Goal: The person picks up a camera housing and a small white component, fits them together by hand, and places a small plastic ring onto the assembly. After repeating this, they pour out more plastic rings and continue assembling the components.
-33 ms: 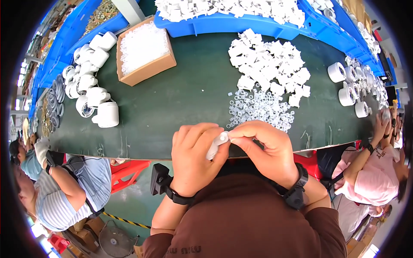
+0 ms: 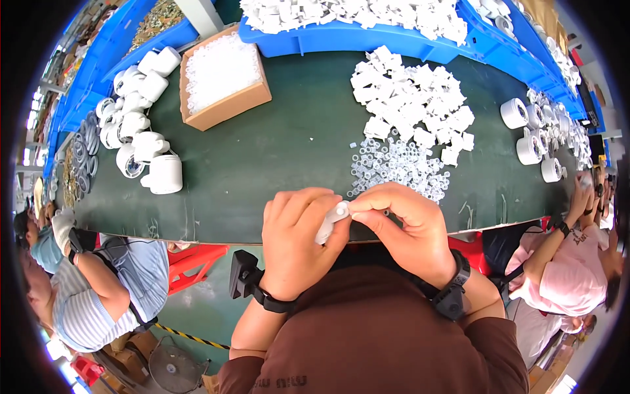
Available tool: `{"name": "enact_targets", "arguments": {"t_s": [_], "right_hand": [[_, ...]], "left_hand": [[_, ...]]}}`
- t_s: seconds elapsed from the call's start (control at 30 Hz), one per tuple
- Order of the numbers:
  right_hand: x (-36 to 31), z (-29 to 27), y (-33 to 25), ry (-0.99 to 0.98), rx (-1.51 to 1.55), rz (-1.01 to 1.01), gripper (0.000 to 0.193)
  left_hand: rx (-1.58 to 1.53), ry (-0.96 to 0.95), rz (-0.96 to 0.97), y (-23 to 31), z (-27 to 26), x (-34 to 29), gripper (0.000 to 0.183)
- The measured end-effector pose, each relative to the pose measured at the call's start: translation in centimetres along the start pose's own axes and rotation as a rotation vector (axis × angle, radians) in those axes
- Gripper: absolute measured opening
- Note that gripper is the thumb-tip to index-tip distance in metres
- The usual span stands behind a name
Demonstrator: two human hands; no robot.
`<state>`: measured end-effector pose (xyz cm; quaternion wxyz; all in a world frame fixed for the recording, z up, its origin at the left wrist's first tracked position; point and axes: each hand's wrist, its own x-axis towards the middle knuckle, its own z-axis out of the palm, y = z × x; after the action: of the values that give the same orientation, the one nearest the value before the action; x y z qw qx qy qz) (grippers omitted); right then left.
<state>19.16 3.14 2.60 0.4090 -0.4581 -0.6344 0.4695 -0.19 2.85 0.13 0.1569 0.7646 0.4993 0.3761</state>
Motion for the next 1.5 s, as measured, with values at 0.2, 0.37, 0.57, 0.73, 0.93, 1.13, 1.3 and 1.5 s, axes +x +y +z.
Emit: {"name": "enact_targets", "arguments": {"t_s": [0.2, 0.37, 0.57, 0.73, 0.93, 1.13, 1.3, 1.5], "right_hand": [[1.0, 0.7, 0.4, -0.062, -0.057, -0.068, 0.015], [1.5, 1.0, -0.2, -0.105, 0.328, 0.253, 0.012], [2.3, 0.5, 0.0, -0.211, 0.287, 0.324, 0.010], [1.9, 1.3, 0.5, -0.104, 0.436, 0.316, 0.011], [1.8, 1.2, 0.3, -0.127, 0.346, 0.285, 0.012], [1.5, 1.5, 1.3, -0.128, 0.250, 0.245, 0.012], [2.0, -4.7, 1.1, 0.220, -0.185, -0.071, 0.011], [2.1, -22.3, 6.2, 0.804, -1.205, 0.024, 0.058]], "left_hand": [[-0.012, 0.015, 0.007, -0.6, 0.1, -0.3, 0.032], [-0.037, 0.001, 0.036, -1.1, 0.0, -0.4, 0.035], [-0.020, 0.089, 0.076, -0.9, 0.9, -0.7, 0.038], [-0.026, 0.207, 0.057, -1.1, 1.4, -1.1, 0.041], [-0.014, 0.204, 0.073, -1.0, 1.1, -1.2, 0.036], [-0.004, 0.037, 0.039, -1.4, -1.1, -0.1, 0.024], [0.606, 0.063, -0.108, -7.7, -6.8, 0.6, 0.029], [0.808, 0.122, -0.197, -21.0, -12.3, 4.0, 0.049]]}}
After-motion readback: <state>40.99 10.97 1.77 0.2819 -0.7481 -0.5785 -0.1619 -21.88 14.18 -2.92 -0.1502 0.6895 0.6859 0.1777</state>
